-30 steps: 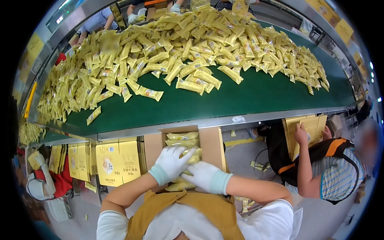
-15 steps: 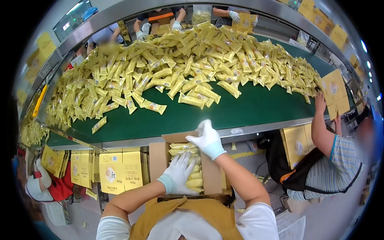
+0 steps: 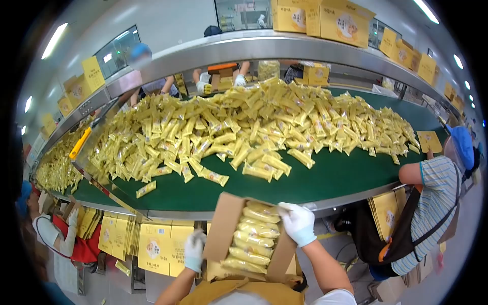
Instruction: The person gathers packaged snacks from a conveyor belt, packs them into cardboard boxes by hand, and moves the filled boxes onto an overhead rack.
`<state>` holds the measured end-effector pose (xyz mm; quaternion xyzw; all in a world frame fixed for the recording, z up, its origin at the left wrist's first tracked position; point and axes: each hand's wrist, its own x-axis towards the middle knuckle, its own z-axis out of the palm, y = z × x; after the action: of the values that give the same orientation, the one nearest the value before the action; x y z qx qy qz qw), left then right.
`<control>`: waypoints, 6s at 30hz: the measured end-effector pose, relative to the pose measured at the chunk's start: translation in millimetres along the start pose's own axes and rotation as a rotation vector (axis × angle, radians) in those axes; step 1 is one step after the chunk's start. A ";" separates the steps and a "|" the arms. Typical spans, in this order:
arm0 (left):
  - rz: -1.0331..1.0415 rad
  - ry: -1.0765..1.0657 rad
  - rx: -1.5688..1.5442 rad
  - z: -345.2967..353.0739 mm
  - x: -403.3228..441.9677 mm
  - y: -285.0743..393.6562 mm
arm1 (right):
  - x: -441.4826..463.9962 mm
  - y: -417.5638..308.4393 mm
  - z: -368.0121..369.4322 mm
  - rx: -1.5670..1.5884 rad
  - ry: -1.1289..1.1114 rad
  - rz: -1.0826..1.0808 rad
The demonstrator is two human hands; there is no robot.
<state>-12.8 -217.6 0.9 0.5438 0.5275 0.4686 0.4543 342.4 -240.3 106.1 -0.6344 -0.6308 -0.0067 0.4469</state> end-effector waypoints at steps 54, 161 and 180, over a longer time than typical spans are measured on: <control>0.217 0.182 0.966 41.2 372.2 -23.3 | 216.5 356.5 80.6 0.080 0.039 0.617; 0.443 -0.679 0.901 58.3 38.4 196.0 | 10.1 -46.5 -49.9 0.312 -0.744 0.248; 0.413 -0.664 0.321 35.8 49.1 151.8 | -51.6 64.4 9.5 1.034 -0.164 0.939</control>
<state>45.3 -173.2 147.1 0.8234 0.2986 0.2611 0.4057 378.5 -263.3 35.0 -0.5443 -0.2443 0.5356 0.5977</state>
